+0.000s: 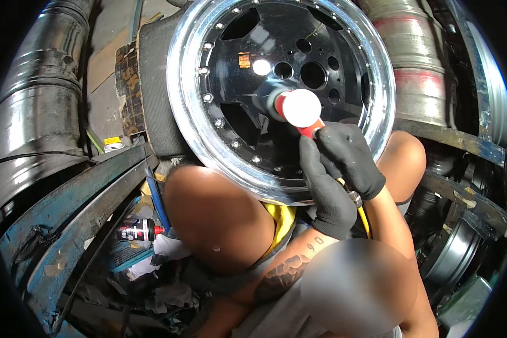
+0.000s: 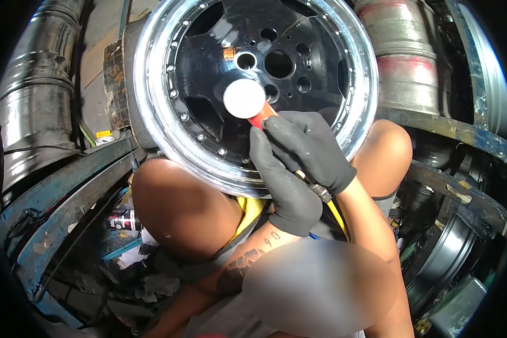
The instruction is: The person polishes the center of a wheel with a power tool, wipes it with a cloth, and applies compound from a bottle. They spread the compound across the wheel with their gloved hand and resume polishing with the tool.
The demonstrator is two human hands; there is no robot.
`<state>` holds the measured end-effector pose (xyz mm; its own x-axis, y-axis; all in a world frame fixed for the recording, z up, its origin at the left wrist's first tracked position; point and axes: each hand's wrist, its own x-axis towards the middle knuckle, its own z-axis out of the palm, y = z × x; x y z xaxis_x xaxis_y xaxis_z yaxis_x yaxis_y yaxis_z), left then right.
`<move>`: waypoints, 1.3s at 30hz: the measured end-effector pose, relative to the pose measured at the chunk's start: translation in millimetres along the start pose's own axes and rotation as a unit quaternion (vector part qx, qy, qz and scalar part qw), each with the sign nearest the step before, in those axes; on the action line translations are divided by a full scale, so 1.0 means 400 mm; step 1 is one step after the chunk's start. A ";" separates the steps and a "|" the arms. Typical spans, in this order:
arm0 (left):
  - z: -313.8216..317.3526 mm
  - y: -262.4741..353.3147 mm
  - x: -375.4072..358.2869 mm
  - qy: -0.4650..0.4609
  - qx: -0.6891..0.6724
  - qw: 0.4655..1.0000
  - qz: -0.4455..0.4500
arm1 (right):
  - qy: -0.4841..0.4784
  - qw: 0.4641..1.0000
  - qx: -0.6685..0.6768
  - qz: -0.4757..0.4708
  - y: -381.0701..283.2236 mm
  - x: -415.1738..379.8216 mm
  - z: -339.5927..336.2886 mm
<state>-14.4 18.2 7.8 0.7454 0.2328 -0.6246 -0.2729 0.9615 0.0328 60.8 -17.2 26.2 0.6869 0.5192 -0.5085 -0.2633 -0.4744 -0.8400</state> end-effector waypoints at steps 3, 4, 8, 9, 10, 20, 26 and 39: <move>-0.008 0.012 0.030 -0.007 0.018 1.000 0.011 | 0.001 0.999 -0.022 -0.026 -0.026 0.031 0.023; -0.001 0.018 0.028 0.005 0.013 1.000 0.008 | 0.005 0.995 -0.063 -0.076 -0.028 0.041 0.025; 0.023 0.027 0.026 0.022 0.010 1.000 0.001 | 0.051 0.988 -0.065 -0.133 -0.011 0.055 0.034; 0.024 0.024 0.024 0.020 0.010 1.000 -0.003 | 0.059 0.985 -0.090 -0.136 -0.010 0.049 0.027; 0.024 0.021 0.019 0.019 0.012 1.000 -0.006 | 0.069 0.982 -0.114 -0.137 -0.009 0.039 0.020; 0.056 0.055 0.008 0.003 0.044 0.999 -0.007 | 0.029 0.998 0.037 -0.042 -0.014 0.022 0.026; -0.006 0.034 0.021 -0.061 0.028 0.997 0.025 | -0.019 0.995 -0.043 -0.092 -0.002 0.026 0.019; 0.039 0.021 -0.006 -0.006 0.063 0.998 -0.025 | 0.033 0.994 -0.032 -0.100 0.041 -0.002 -0.009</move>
<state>-8.9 28.1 21.7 0.7637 0.1860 -0.6182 -0.1579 0.9823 0.1006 58.4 -28.0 13.6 0.7646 0.5611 -0.3171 -0.0751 -0.4111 -0.9085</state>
